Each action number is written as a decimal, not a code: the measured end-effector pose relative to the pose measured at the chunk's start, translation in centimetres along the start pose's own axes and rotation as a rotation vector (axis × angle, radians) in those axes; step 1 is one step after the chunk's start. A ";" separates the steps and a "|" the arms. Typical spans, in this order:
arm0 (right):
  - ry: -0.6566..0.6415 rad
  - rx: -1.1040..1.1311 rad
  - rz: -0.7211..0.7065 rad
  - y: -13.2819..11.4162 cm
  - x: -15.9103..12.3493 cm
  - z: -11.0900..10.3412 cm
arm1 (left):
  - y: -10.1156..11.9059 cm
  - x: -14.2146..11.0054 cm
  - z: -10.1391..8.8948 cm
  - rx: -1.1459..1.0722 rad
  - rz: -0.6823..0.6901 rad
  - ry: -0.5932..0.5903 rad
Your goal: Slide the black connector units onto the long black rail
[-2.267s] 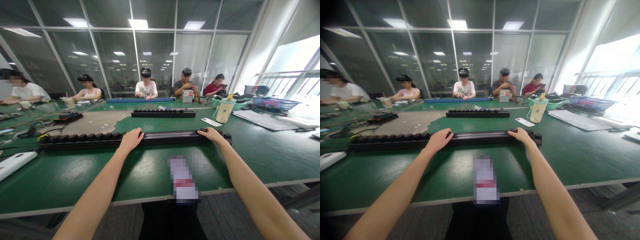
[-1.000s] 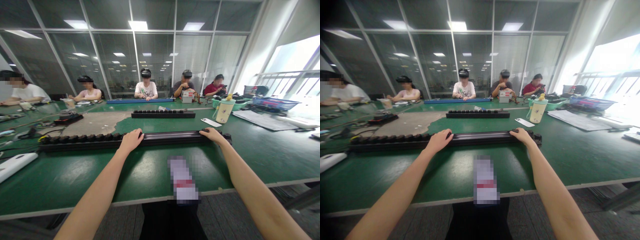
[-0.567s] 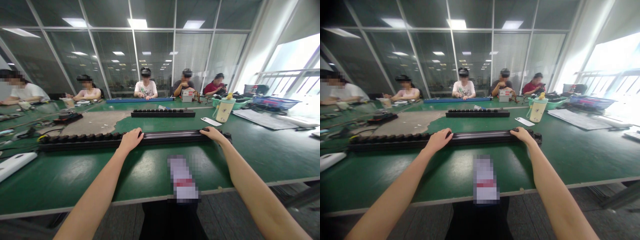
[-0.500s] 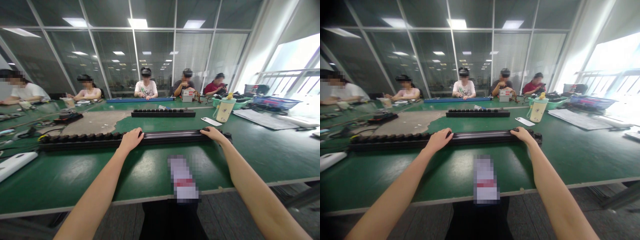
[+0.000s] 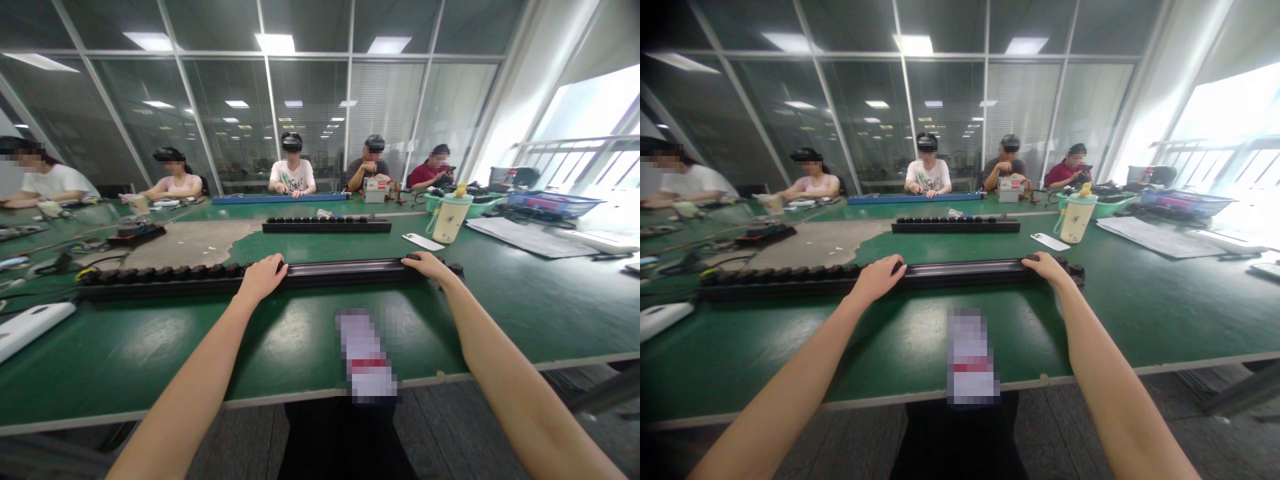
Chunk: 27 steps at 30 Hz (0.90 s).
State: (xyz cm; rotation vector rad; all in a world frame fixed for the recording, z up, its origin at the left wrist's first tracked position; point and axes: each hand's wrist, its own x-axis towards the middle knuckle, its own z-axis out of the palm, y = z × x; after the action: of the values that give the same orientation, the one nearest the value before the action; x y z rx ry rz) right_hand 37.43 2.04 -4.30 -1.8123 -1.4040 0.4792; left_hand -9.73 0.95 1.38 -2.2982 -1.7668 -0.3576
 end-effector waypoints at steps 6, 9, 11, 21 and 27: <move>0.018 0.024 0.011 -0.1 -0.1 0.0 | -0.2 0.1 0.2 0.006 0.004 0.004; 0.025 0.036 0.011 -0.1 -0.1 0.0 | -0.2 0.1 0.3 0.007 0.004 0.008; 0.031 0.044 0.013 -0.1 -0.1 0.1 | -0.3 0.1 0.3 0.005 0.007 0.008; 0.113 0.063 0.022 0.1 0.3 0.6 | -0.1 0.0 0.0 -0.001 0.005 -0.003; 0.131 0.026 0.033 0.3 0.9 0.3 | -0.2 0.1 0.2 -0.018 0.004 0.008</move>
State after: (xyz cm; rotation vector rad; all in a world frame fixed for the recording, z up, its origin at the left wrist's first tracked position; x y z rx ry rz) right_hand 37.73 2.93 -4.57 -1.8140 -1.2751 0.3863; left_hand -9.86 1.11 1.26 -2.3092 -1.7620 -0.3821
